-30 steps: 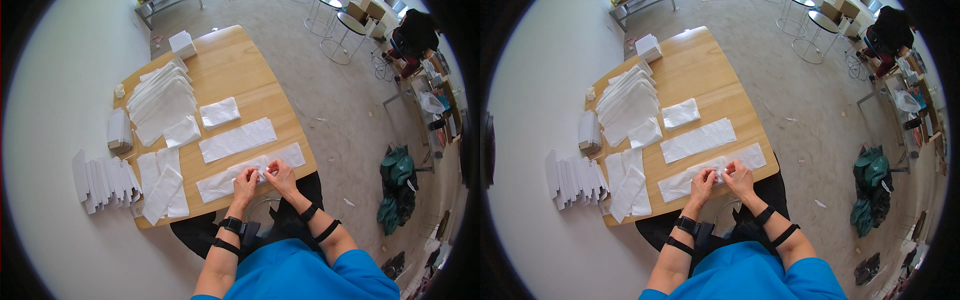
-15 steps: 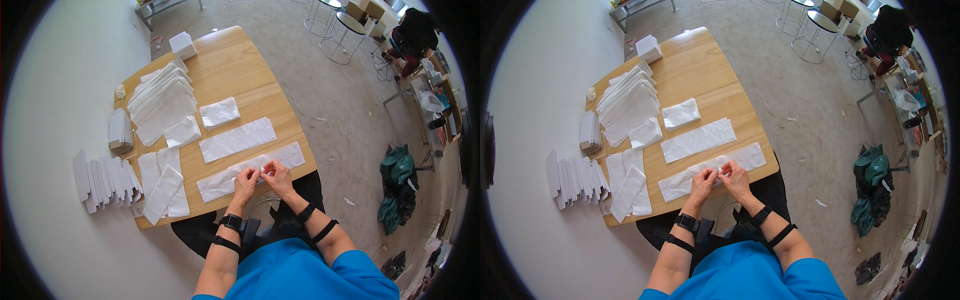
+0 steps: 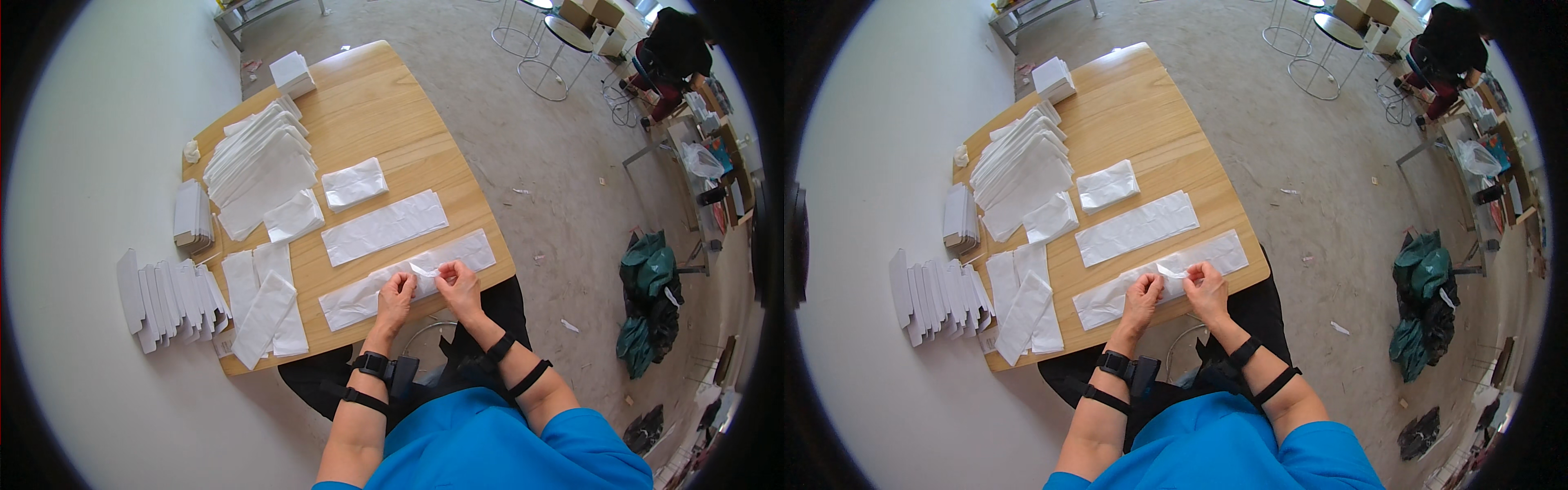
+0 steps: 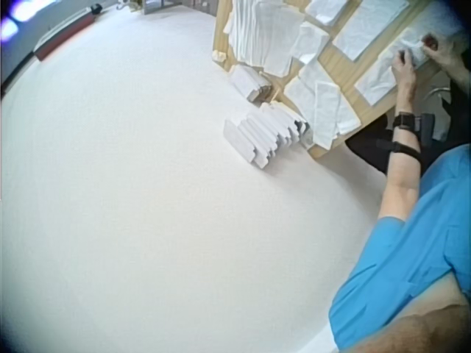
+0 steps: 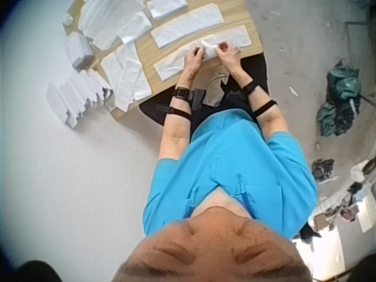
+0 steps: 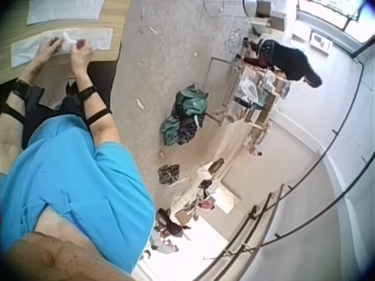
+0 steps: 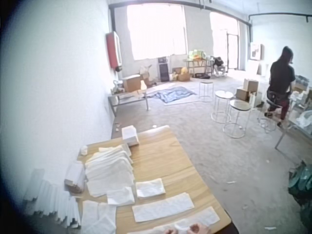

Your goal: Fold paper strips into specific rectangular shapes on a table.

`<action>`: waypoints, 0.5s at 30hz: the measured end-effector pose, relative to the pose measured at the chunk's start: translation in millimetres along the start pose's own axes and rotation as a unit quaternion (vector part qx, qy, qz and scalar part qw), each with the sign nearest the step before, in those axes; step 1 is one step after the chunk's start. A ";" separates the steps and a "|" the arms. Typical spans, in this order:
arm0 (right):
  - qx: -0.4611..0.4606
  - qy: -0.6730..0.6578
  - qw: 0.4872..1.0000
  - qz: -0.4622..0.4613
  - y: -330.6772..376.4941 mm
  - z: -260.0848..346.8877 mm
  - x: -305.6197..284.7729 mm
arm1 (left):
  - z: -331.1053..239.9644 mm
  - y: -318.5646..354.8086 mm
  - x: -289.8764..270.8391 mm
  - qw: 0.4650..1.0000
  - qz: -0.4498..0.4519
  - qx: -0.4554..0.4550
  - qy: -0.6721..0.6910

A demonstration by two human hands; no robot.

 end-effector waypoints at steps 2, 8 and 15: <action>-0.075 0.046 0.996 -0.024 3.0 16.4 -0.2 | -2.2 0.3 0.5 1.000 0.010 -0.006 0.002; -0.158 0.100 0.982 -0.041 -2.2 40.9 8.7 | -4.2 0.3 0.3 0.998 0.022 -0.009 -0.055; -0.114 0.144 0.974 -0.132 -11.5 27.5 -6.7 | 0.3 -2.3 -2.4 0.998 0.003 0.013 -0.059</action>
Point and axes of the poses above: each hand's wrist, its own y-axis away from the middle knuckle, its own x-axis out of the palm, z = x × y, the point moved 7 cm from there along -y, towards the middle knuckle, and after that the axes turned 2 degrees about -y, right-handed, at the moved point
